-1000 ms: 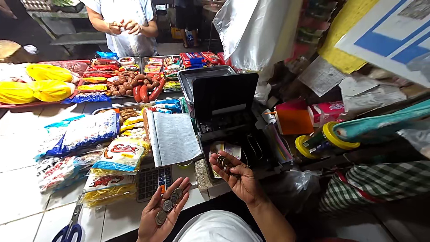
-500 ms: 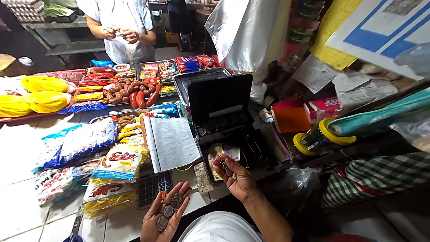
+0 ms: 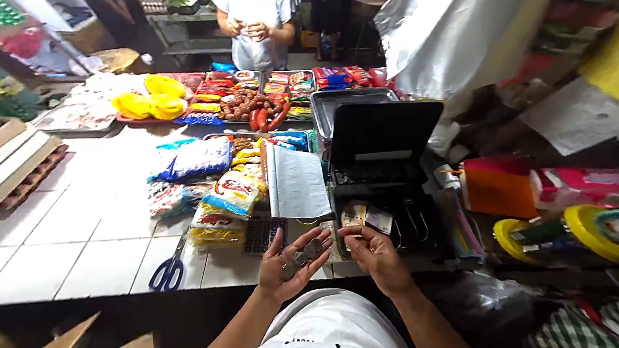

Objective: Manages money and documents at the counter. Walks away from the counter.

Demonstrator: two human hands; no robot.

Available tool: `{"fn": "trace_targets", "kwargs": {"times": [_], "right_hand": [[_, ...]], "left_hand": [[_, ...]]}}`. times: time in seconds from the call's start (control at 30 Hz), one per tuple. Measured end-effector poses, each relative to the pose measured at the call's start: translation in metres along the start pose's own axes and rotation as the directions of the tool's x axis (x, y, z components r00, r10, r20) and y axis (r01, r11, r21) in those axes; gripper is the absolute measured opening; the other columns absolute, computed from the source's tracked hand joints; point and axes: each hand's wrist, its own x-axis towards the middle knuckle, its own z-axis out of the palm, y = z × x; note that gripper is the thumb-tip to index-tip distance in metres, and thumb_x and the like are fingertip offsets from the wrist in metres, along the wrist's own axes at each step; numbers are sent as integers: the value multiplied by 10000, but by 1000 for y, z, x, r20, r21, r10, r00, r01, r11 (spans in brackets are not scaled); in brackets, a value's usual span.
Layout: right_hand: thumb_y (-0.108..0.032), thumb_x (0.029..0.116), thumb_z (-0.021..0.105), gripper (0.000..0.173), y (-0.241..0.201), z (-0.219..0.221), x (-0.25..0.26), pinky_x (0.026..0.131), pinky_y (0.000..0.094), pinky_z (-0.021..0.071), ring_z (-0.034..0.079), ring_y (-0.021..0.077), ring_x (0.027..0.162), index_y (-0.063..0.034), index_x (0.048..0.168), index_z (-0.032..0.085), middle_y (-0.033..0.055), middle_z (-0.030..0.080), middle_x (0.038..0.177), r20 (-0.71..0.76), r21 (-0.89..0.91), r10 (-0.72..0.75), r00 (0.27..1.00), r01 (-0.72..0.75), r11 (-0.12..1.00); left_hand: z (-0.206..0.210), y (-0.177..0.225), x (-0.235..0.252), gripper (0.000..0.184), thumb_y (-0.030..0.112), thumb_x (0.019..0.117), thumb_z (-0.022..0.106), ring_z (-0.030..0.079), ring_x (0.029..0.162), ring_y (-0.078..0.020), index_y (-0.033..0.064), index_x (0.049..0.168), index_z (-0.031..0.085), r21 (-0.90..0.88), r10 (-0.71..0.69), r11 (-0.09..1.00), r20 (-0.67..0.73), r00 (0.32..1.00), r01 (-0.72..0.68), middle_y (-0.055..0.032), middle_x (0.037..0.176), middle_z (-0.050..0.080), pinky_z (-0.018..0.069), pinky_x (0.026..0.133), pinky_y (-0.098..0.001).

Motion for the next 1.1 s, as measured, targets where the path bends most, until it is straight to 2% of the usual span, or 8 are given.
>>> {"fn": "trace_targets", "kwargs": {"times": [0.07, 0.27, 0.37, 0.53, 0.73, 0.83, 0.97, 1.1], "right_hand": [[-103, 960, 643, 171, 2, 10, 0, 643, 124, 499, 581, -63, 698, -20, 1076, 736, -51, 723, 928, 104, -182, -128, 986, 145, 972], [-204, 881, 716, 328, 27, 31, 5, 595, 239, 538, 616, 82, 617, -57, 1169, 771, 69, 734, 842, 163, -622, -386, 908, 398, 674], [-287, 872, 762, 374, 32, 27, 6, 591, 212, 510, 582, 68, 616, -47, 1158, 769, 64, 722, 836, 156, -639, -391, 907, 395, 660], [-286, 782, 850, 306, 32, 24, 8, 544, 110, 369, 451, -59, 588, -43, 805, 665, -48, 595, 705, 64, -515, -275, 959, 267, 814], [-101, 930, 639, 125, 29, 16, 10, 458, 155, 419, 500, -7, 500, -133, 848, 551, -70, 567, 656, 36, 153, -58, 998, 51, 987], [-33, 829, 425, 162, 19, 12, 10, 384, 166, 382, 532, 31, 467, -119, 930, 518, 4, 667, 738, 84, 299, 91, 992, -112, 948], [-95, 971, 606, 132, 17, 15, 11, 506, 145, 468, 571, -15, 574, -30, 1020, 710, -19, 714, 816, 93, -2, 8, 996, -8, 1000], [-175, 884, 750, 295, 37, 23, 10, 649, 133, 490, 579, -25, 705, -28, 1139, 769, 32, 736, 938, 156, -462, -270, 950, 312, 830]], "left_hand": [[3, -3, 3, 933, 713, 994, 210, 454, 1435, -373, -37, 1483, 472, 16, -8, 1000, 30, 1000, 7, -254, 1558, 432, 389, 1186, -452], [3, -9, 6, 973, 765, 958, 213, 520, 1373, -328, -9, 1492, 464, 32, -7, 999, 66, 998, 4, -224, 1569, 426, 457, 1111, -406], [1, -10, 4, 962, 766, 958, 237, 537, 1353, -320, -2, 1484, 482, 38, 3, 999, 55, 998, -5, -224, 1538, 464, 457, 1108, -408], [-3, -13, 2, 945, 746, 969, 260, 518, 1380, -310, -10, 1492, 476, 30, 17, 999, 96, 995, -20, -221, 1549, 460, 424, 1136, -395], [1, -11, 1, 1005, 755, 970, 157, 392, 1480, -380, -50, 1510, 423, -25, 21, 1000, 54, 998, -19, -264, 1589, 384, 330, 1220, -471], [0, -10, 1, 1010, 763, 966, 136, 343, 1504, -397, -32, 1535, 390, -14, 19, 1000, 61, 998, -18, -267, 1606, 352, 298, 1235, -486], [-1, -11, 3, 946, 744, 975, 206, 453, 1431, -387, 9, 1538, 401, -23, 1, 1000, 51, 999, 0, -255, 1563, 420, 362, 1196, -483], [-6, -11, 4, 916, 751, 962, 280, 578, 1288, -313, 52, 1538, 419, -15, -37, 999, 65, 997, 38, -215, 1491, 503, 479, 1081, -408]]}}
